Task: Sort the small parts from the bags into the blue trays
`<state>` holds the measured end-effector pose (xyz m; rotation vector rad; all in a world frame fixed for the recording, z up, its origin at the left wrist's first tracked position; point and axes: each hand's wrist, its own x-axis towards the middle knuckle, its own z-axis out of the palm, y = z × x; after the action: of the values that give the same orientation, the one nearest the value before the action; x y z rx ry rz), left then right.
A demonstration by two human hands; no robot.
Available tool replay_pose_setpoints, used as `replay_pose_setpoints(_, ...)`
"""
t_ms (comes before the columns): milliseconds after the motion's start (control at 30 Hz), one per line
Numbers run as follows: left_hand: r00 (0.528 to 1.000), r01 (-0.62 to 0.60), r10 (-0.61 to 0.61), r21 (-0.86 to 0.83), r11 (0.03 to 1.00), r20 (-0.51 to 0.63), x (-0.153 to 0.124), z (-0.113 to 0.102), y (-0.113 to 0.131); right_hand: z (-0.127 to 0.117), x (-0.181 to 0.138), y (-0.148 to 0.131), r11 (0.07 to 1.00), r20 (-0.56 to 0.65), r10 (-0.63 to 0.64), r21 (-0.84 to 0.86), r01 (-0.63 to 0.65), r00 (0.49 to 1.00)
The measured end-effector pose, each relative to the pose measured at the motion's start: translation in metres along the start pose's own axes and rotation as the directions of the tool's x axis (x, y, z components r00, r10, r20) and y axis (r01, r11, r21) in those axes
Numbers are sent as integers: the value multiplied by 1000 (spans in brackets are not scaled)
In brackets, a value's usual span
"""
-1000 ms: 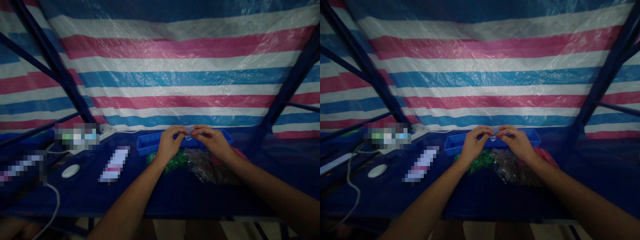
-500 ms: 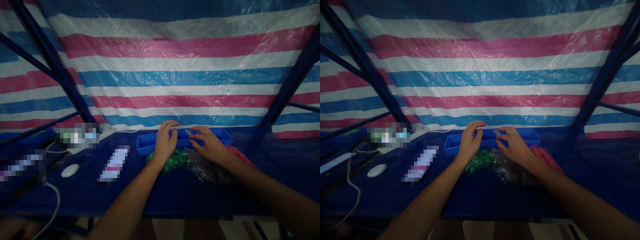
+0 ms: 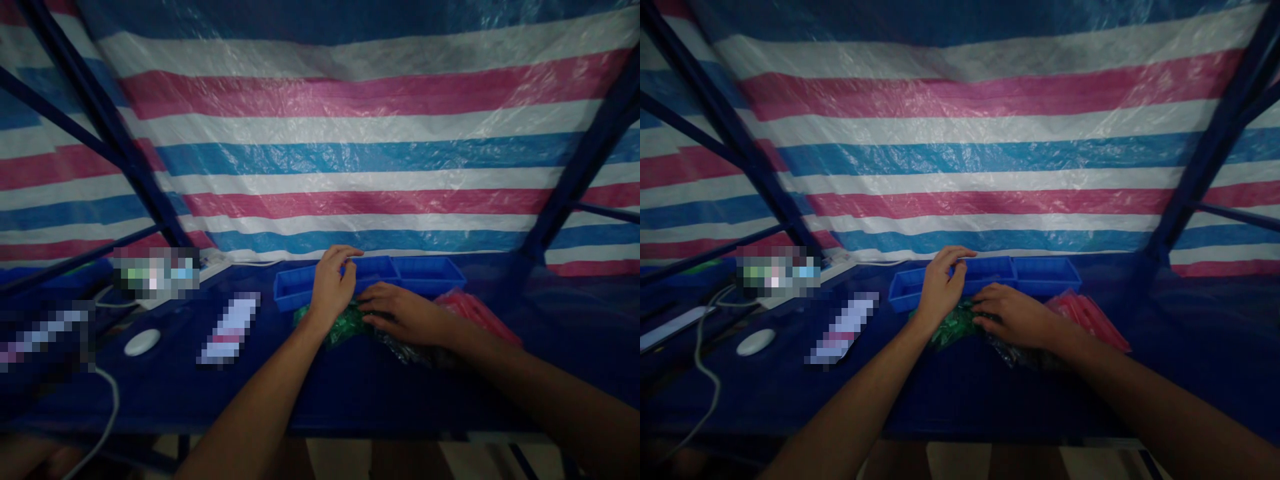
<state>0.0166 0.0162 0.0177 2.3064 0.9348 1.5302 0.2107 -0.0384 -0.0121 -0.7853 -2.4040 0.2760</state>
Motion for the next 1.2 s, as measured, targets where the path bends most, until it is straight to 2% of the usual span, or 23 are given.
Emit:
replay_pose_setpoints(67, 1000, 5, -5, -10, 1000, 11, 0, -1, 0, 0, 1, 1, 999, -57, 38, -4, -38, 998)
replay_pose_setpoints(133, 999, 14, -13, -50, 999, 32, -1, -2, 2, -4, 1, 2, 994, -190, 107, 30, -103, 976)
replay_pose_setpoints(200, 997, 45, -38, -109, 993, 67, -2, -2, 4, -10, 2, 4, 971, -354, 231, 144, -191, 906)
replay_pose_setpoints(267, 989, 97, -79, -151, 984, 121, -3, 0, 6, -14, 1, 9, 909, -464, 387, 338, -245, 797)
replay_pose_setpoints(333, 975, 148, -112, -189, 971, 191, -5, 4, 7, -16, 1, 16, 820, -483, 514, 518, -242, 709)
replay_pose_setpoints(400, 962, 182, -121, -242, 953, 246, -6, 8, 6, -16, 1, 22, 761, -478, 567, 615, -205, 671)
replay_pose_setpoints(500, 959, 196, -118, -301, 933, 258, -7, 13, 3, -16, 3, 25, 727, -476, 573, 671, -145, 667)
replay_pose_setpoints(600, 966, 179, -107, -313, 933, 236, -6, 14, 2, -16, 4, 22, 701, -431, 568, 700, -137, 701)
replay_pose_setpoints(700, 980, 92, -36, -283, 955, 196, -6, 10, 5, -15, 3, 20, 696, -393, 568, 698, -168, 723)
replay_pose_setpoints(800, 981, -93, 122, -181, 979, 152, -7, 6, 9, -13, 3, 21, 645, -379, 620, 744, -173, 687)
replay_pose_setpoints(900, 957, -225, 239, -96, 970, 167, -7, 5, 8, -12, 4, 21, 510, -330, 706, 851, -126, 627)
replay_pose_setpoints(967, 949, -262, 269, -63, 963, 163, -6, 5, 4, -14, 5, 18, 426, -274, 736, 898, -110, 619)
replay_pose_setpoints(1100, 966, -229, 236, -70, 971, 109, -3, 4, 2, -20, 7, 12, 375, -175, 727, 911, -170, 664)
replay_pose_setpoints(1200, 990, -99, 109, -108, 989, 90, -3, 4, 4, -24, 5, 11, 490, -182, 682, 833, -258, 708)
